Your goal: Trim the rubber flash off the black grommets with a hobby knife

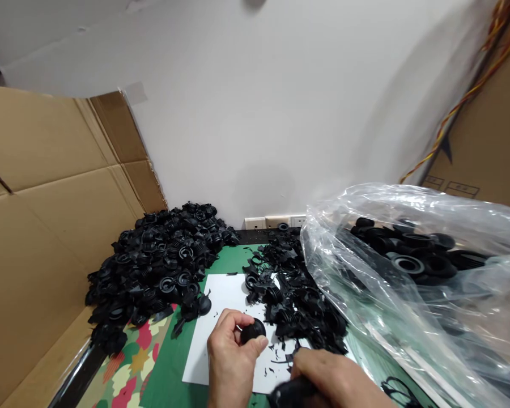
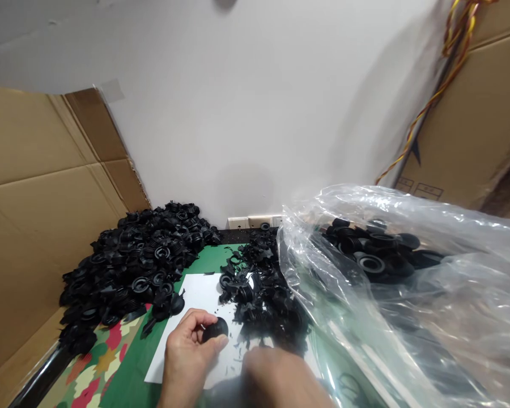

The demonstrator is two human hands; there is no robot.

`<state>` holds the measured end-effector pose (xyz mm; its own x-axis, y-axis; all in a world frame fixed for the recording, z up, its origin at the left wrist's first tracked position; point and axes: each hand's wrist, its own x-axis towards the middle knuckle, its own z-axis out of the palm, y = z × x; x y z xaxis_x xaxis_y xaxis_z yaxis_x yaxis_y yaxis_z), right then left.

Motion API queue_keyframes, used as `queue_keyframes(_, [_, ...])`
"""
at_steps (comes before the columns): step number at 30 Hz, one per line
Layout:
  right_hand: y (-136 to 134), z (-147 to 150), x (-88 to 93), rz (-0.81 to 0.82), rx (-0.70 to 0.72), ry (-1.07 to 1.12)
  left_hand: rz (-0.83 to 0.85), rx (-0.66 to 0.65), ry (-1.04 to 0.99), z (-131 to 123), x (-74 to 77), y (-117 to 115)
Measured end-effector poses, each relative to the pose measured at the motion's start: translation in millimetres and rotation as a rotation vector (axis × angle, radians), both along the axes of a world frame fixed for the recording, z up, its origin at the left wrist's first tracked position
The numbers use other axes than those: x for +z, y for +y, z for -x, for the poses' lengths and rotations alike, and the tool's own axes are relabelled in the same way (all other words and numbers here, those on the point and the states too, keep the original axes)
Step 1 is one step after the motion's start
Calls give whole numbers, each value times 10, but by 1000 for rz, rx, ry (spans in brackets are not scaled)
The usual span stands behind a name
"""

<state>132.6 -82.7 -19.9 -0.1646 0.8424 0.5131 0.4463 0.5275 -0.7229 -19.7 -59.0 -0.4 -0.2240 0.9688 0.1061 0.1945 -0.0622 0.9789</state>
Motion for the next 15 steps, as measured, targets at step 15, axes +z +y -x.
queue_keyframes(15, [-8, -128, 283, 554, -73, 355, 294, -225, -898, 18, 208, -58])
